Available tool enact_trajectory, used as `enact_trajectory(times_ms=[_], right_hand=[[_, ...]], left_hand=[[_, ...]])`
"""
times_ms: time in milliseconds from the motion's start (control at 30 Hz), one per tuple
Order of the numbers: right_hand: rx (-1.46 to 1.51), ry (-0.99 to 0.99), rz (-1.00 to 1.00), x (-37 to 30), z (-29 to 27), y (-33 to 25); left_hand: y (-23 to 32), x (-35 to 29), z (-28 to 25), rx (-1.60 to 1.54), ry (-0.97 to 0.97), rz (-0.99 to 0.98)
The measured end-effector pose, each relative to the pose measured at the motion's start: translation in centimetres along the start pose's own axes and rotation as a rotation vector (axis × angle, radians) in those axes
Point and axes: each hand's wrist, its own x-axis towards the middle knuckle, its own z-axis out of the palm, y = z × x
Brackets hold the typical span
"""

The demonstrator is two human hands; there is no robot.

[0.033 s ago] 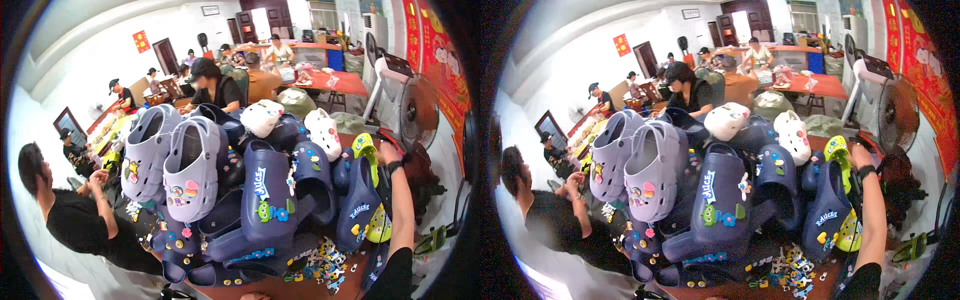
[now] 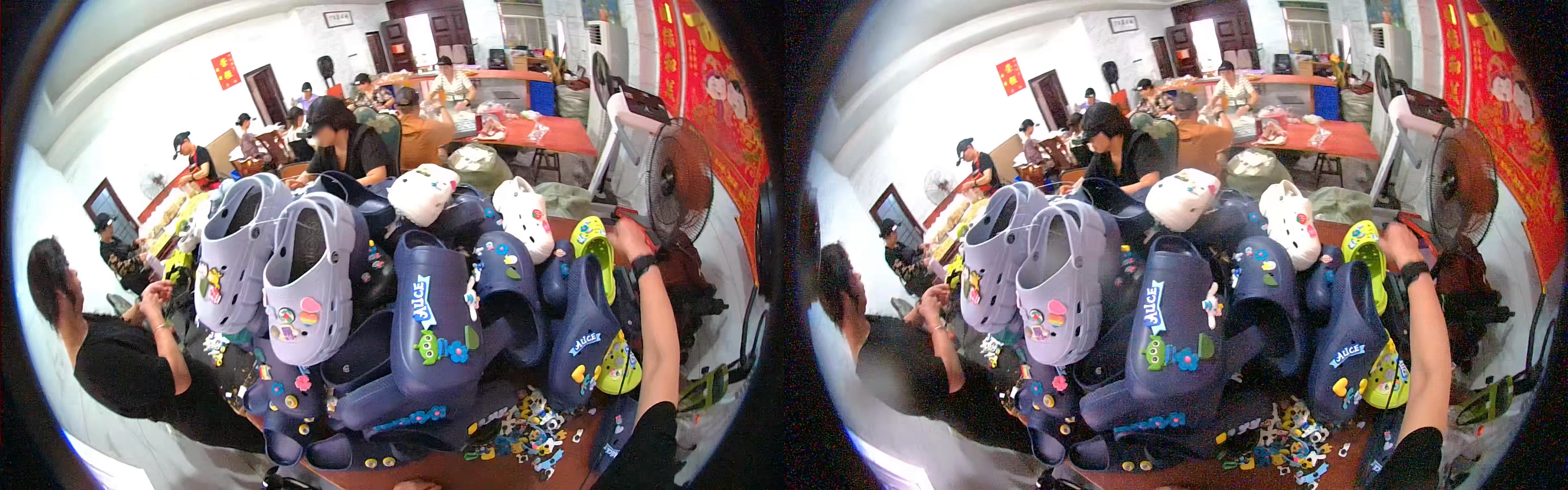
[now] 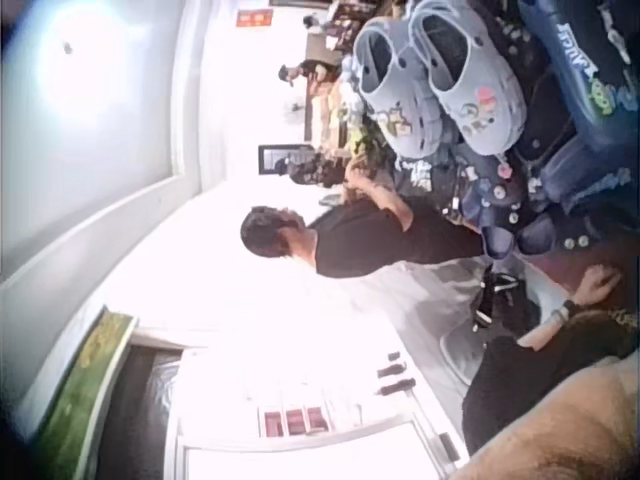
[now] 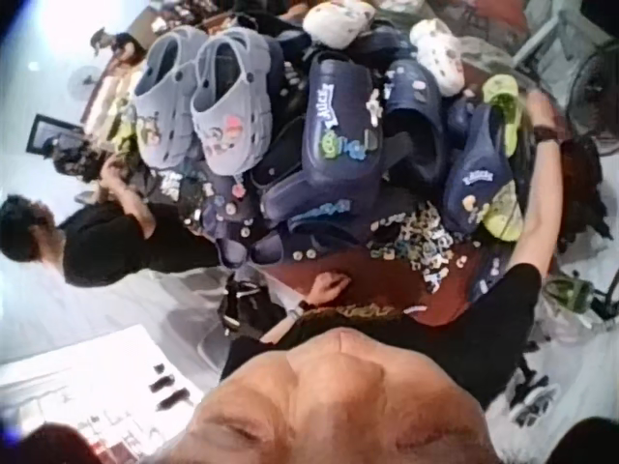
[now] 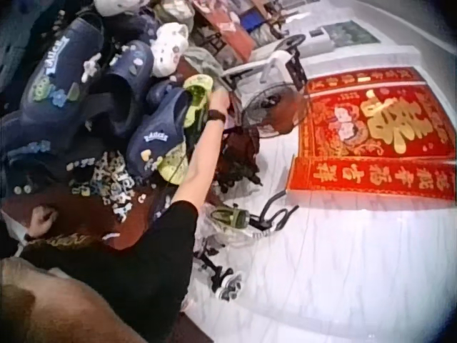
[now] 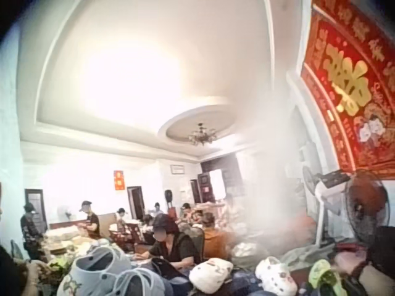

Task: The person is attaching decorative charms to rubber clogs at a manufacturing station.

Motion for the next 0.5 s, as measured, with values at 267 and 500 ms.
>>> enact_trajectory(times_ms=[267,500], right_hand=[[0.679,-0.106,-0.71,2.4,-7.3,-18.1],[0.707,-0.19,-0.602,5.8,-3.3,-31.9]], left_hand=[[-0.3,0.1,1.0,-0.091,0.04,-0.043],[-0.8,-0.4,0.4,-0.184,0.026,0.028]])
